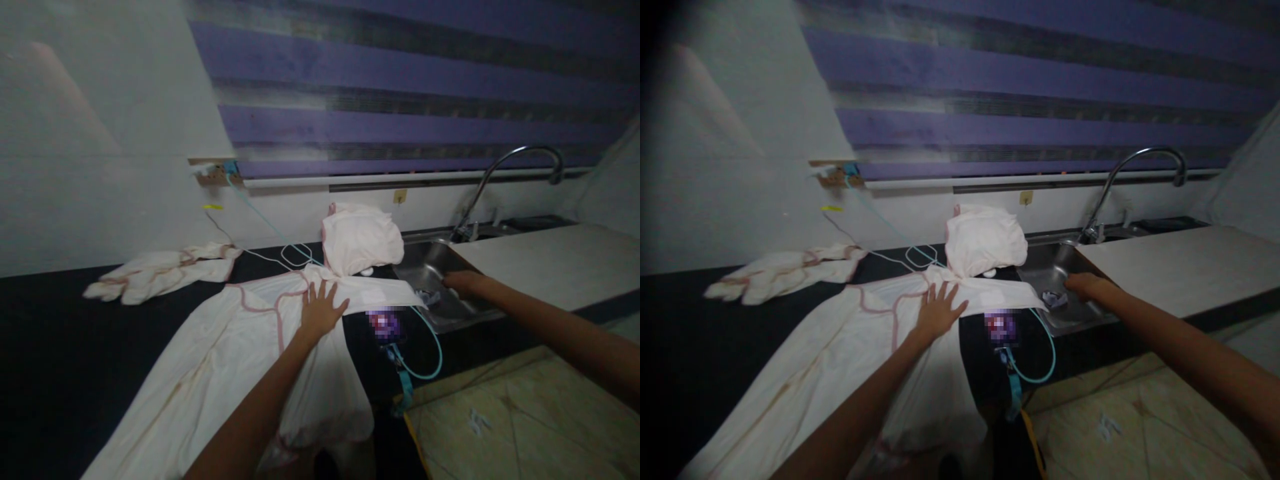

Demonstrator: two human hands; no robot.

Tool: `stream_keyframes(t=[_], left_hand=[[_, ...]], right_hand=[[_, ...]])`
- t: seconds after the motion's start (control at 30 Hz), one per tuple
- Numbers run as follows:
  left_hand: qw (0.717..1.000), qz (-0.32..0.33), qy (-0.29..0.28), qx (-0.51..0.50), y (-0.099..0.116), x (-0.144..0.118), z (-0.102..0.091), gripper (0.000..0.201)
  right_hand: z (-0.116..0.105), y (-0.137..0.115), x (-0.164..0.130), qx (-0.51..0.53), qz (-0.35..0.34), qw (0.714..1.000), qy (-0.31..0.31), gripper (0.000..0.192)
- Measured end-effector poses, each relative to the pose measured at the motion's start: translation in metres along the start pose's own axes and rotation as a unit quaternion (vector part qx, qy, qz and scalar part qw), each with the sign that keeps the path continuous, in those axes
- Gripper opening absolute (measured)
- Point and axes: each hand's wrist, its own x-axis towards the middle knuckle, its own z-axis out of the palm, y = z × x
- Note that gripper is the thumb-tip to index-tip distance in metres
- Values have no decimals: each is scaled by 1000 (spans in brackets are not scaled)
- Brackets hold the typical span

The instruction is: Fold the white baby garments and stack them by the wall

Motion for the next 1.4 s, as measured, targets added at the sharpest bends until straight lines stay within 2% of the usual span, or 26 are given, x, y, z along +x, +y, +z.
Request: stream_keyframes(t=[0.03,0.1,0.17,0.23,0.37,0.57,0.7,0.77,0.83,0.93,1.0,1.1,1.2,1.3,1.4], left_hand=[[1000,-1,0,1,0,0,1,81],[1000,-3,1,4,1,0,1,82],[1000,-2,1,4,1,0,0,82],[1000,1,-1,3,2,-1,-1,82],[1000,-1,-3,2,1,0,0,81],[1000,4,13,2,0,0,2,78],[1000,9,10,-8,4,2,4,76],[999,19,4,-27,8,6,6,76],[997,31,9,-67,12,11,7,76],[984,52,40,-163,14,16,1,65],[974,60,71,-205,6,11,-12,49],[966,36,130,-220,-26,-21,-40,45],[952,-42,193,-234,-77,-78,-67,44],[949,-137,185,-215,-125,-142,-84,46],[949,-190,194,-161,-158,-192,-89,51]], right_hand=[[-1,-6,3,25,-27,998,-60,22],[-5,-25,8,107,-90,973,-182,11],[-9,-50,9,202,-135,940,-240,26],[-12,-74,6,262,-150,926,-228,38],[-17,-103,-4,261,-152,920,-250,33],[-35,-106,-12,218,-127,917,-309,26],[-57,-113,-14,157,-121,909,-366,25],[-74,-127,-12,119,-110,918,-361,25],[-91,-152,-10,107,-96,937,-320,25],[-108,-213,-10,165,-76,959,-216,25],[-107,-267,-17,238,-47,958,-152,23],[-88,-351,-32,359,-5,930,-78,23],[-69,-414,-34,437,40,898,-26,26],[-56,-445,-12,454,27,890,-10,30],[-42,-456,19,412,13,910,-36,44]])
